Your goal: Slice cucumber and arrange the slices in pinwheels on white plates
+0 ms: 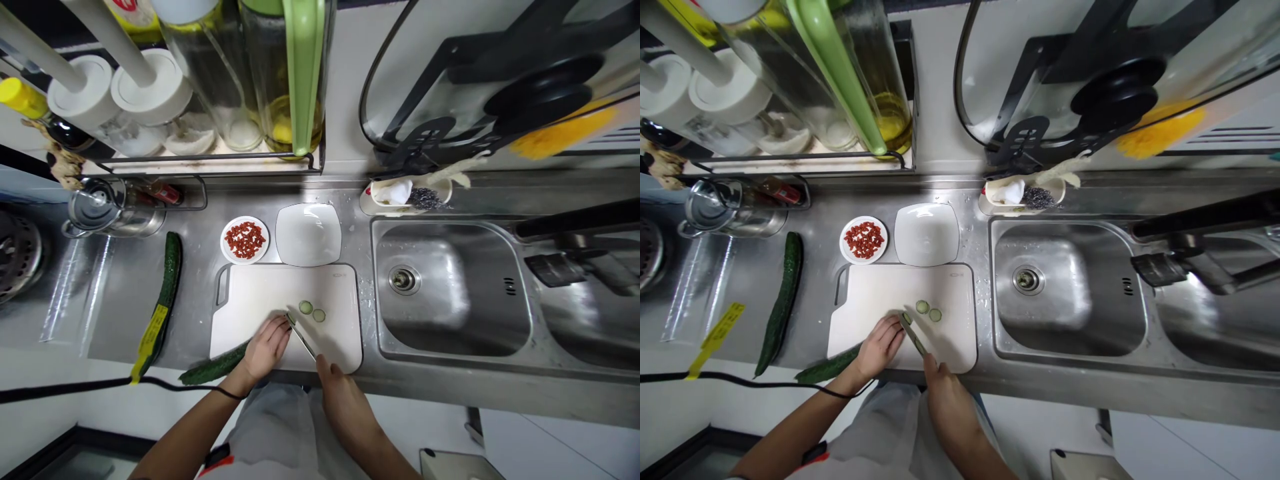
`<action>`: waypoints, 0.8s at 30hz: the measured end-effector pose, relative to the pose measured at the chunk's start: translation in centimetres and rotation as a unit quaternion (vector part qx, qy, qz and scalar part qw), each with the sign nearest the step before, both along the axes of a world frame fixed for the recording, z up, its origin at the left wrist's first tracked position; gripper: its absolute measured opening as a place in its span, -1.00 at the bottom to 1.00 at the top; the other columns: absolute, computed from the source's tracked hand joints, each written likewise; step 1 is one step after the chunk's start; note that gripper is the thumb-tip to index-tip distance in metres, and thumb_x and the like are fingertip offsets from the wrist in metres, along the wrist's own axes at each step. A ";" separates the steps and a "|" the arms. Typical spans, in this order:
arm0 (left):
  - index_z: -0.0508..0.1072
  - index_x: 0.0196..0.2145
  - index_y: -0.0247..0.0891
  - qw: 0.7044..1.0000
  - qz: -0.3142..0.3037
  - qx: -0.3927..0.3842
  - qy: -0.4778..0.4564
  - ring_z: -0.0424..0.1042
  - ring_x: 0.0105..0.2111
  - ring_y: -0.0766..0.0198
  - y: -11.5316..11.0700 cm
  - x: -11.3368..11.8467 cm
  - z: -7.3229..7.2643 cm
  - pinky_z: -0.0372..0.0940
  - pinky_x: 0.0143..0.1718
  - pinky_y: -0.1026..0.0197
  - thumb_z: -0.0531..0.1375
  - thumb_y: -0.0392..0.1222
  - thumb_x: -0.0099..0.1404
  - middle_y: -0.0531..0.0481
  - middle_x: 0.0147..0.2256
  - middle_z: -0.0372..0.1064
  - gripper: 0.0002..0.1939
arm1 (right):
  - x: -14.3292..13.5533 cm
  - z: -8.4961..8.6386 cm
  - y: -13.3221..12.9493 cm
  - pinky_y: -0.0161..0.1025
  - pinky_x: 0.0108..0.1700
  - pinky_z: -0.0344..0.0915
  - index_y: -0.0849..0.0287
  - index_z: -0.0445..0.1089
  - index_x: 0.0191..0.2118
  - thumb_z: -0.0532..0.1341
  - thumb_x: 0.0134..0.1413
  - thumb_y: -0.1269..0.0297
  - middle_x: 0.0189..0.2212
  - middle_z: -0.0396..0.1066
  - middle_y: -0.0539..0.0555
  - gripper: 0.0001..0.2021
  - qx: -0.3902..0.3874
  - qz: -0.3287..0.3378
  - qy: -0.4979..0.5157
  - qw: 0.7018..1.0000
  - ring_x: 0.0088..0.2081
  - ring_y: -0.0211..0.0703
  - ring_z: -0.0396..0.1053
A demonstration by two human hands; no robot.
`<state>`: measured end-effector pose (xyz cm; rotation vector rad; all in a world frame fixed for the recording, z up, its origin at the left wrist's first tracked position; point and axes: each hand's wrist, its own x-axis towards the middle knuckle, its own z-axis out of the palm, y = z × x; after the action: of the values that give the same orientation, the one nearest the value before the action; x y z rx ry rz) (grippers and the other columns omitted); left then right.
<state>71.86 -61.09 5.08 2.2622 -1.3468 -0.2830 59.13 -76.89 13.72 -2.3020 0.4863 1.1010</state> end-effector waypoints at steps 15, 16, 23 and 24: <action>0.36 -0.04 -0.28 1.000 0.003 -0.006 0.006 0.36 0.00 0.16 -0.2 0.1 0.0 0.30 0.10 -0.02 0.05 -0.30 0.34 -0.12 -0.13 0.42 -0.74 | 0.4 0.3 0.0 -0.32 -0.31 0.30 0.20 0.19 0.12 -0.18 0.10 0.65 -0.28 0.44 0.20 -0.48 0.009 0.002 -0.010 1.000 -0.25 -0.10 0.46; 0.36 -0.04 -0.28 1.000 0.003 -0.005 0.007 0.36 0.00 0.16 -0.2 0.1 0.0 0.29 0.10 -0.02 0.05 -0.31 0.34 -0.12 -0.13 0.42 -0.75 | 0.4 0.3 0.0 -0.32 -0.29 0.30 0.20 0.19 0.12 -0.18 0.10 0.65 -0.28 0.44 0.20 -0.48 0.010 0.001 -0.013 1.000 -0.24 -0.11 0.46; 0.36 -0.04 -0.29 1.000 -0.003 -0.001 0.008 0.35 0.01 0.17 0.0 0.0 -0.3 0.28 0.12 -0.02 0.05 -0.31 0.33 -0.11 -0.12 0.42 -0.74 | 1.0 0.3 -0.2 -0.30 -0.25 0.30 0.23 0.21 0.11 -0.18 0.08 0.66 -0.27 0.45 0.21 -0.47 0.017 0.008 -0.026 0.999 -0.23 -0.10 0.45; 0.36 -0.03 -0.29 1.000 -0.003 -0.002 0.007 0.35 0.01 0.17 0.0 0.0 -0.3 0.28 0.12 -0.03 0.05 -0.31 0.34 -0.11 -0.12 0.42 -0.74 | 1.3 0.4 -0.2 -0.30 -0.25 0.30 0.23 0.22 0.11 -0.18 0.10 0.65 -0.27 0.45 0.22 -0.48 0.015 0.009 -0.022 1.000 -0.23 -0.10 0.45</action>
<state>71.84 -61.07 4.75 2.2494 -1.3451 -0.2986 60.43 -77.11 14.17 -2.3023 0.4303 1.0571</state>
